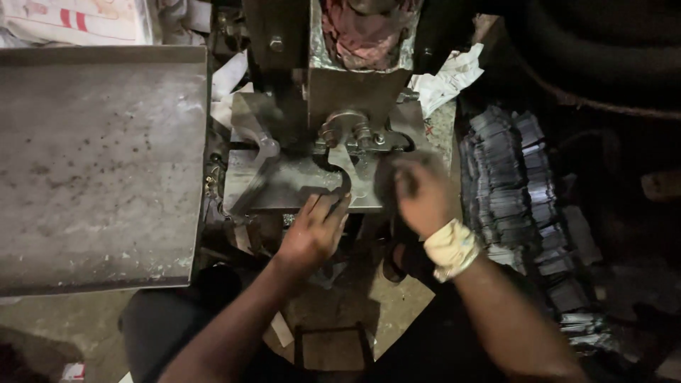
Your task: Using a manual punch press to stamp or shape small metal plate components.
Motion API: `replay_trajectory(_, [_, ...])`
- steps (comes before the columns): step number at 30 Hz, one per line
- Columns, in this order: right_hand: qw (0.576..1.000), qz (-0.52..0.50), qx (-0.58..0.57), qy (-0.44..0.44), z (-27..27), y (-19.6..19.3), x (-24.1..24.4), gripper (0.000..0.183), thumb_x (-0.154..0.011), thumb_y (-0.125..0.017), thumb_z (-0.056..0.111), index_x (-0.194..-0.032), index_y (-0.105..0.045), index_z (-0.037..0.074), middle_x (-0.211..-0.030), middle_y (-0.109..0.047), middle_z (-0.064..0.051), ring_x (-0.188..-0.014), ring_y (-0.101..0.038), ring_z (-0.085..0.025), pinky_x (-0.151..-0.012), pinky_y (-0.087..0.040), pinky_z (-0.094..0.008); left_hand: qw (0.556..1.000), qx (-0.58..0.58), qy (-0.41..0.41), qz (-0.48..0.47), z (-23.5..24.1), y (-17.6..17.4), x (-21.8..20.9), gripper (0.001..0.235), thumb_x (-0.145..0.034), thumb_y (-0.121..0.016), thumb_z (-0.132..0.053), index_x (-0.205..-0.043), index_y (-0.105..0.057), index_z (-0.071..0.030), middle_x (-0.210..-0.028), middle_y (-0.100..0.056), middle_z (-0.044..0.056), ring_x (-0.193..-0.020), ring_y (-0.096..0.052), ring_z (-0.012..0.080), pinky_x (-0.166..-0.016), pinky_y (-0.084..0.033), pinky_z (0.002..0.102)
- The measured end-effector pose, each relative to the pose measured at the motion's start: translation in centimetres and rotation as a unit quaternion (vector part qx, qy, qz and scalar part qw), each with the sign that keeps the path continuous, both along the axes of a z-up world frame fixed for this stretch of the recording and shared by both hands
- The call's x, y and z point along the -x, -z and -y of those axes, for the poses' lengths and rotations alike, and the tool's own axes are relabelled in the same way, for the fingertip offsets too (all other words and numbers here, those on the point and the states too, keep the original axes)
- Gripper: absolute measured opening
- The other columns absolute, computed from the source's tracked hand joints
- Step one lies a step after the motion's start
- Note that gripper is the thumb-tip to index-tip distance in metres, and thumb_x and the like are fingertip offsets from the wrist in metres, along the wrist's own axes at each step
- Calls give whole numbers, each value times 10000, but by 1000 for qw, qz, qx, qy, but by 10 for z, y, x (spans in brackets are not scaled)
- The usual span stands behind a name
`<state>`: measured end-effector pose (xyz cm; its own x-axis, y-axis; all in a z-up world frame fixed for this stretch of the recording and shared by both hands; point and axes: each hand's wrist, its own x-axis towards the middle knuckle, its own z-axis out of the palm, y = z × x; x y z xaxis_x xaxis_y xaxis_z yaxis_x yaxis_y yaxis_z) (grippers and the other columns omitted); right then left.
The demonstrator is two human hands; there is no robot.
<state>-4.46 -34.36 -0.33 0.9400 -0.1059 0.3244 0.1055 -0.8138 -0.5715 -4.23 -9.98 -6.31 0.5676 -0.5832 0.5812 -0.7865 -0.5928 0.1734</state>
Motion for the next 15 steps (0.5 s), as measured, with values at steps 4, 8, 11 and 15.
replay_trajectory(4, [992, 63, 66, -88, -37, 21, 10, 506, -801, -666, 52, -1297, -697, 146, -1339, -630, -146, -1295, -551, -385, -1130, -432, -481, 993, 60, 1, -98, -1, 2, 1, 451, -942, -693, -158, -1375, -650, -36, -1236, -625, 181, -1179, -587, 360, -1055, -489, 441])
replay_trajectory(8, [976, 44, 111, -184, -48, 24, 10, 550, -848, -728, 145, -1389, -633, 105, -1462, -496, -208, -1300, -482, -421, -1089, -407, -496, 997, 52, 4, -50, -4, 0, 1, 411, -919, -711, -184, -1304, -656, -53, -1246, -636, 188, -1186, -594, 363, -1068, -494, 476])
replay_trajectory(11, [962, 76, 176, -197, -44, 1, 19, 468, -902, -747, 204, -1358, -664, 139, -1449, -523, -165, -1298, -500, -386, -1080, -397, -509, 997, 51, 33, -48, -16, -20, 9, 383, -925, -717, -195, -1282, -643, -79, -1210, -676, 163, -1153, -632, 338, -1062, -500, 482])
replay_trajectory(15, [949, 119, 132, -261, -42, -22, 37, 345, -906, -698, 196, -1248, -720, 158, -1298, -691, -112, -1185, -618, -328, -1044, -450, -475, 932, 34, -32, -360, -44, -118, 19, 693, -850, -760, -310, -1512, -579, -217, -1015, -712, 168, -985, -679, 315, -914, -550, 444])
